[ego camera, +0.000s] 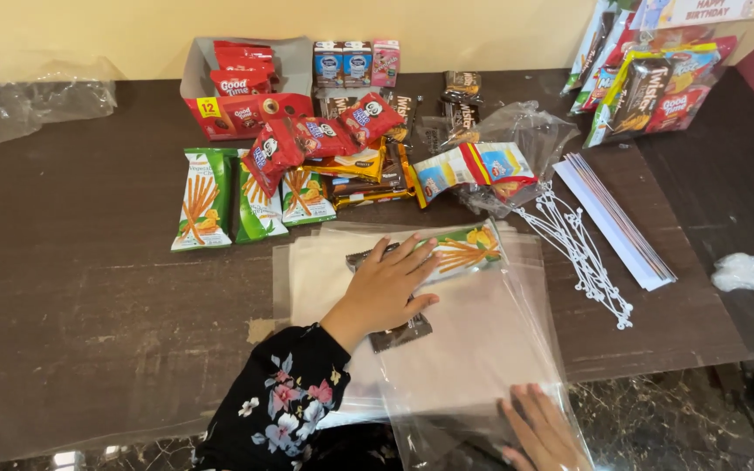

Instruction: A person is selecting various packaged snack items from a table and placing them into a clear plastic bag.

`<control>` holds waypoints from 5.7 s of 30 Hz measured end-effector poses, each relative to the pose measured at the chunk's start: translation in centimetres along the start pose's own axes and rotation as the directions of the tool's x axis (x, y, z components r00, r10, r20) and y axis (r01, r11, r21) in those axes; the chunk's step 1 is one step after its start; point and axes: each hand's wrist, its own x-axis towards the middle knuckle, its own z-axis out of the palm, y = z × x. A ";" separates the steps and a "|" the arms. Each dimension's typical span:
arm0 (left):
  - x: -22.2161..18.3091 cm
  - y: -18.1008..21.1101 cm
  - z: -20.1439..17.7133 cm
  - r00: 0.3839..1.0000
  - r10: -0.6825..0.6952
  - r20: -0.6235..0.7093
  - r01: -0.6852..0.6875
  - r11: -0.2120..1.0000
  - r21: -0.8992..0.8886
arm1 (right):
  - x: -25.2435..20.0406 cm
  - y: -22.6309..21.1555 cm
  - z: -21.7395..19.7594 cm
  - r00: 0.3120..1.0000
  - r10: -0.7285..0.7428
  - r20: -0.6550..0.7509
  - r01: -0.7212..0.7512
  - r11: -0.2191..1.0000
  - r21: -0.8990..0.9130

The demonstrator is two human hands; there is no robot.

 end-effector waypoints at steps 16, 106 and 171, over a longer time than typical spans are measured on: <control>-0.3 -0.4 -1.9 0.949 -0.314 0.026 0.312 0.948 0.065 | 11.5 4.5 -4.0 0.573 0.592 0.567 -0.530 0.795 -0.296; -5.2 -1.2 -7.8 0.883 -0.375 0.281 0.411 0.908 -0.080 | 14.4 9.7 -5.3 0.503 0.839 0.209 -0.758 0.311 0.573; -2.2 10.8 -5.2 0.939 0.089 -0.332 -0.242 0.857 -0.454 | 11.7 6.3 -11.0 0.770 0.626 0.127 -0.537 0.527 0.659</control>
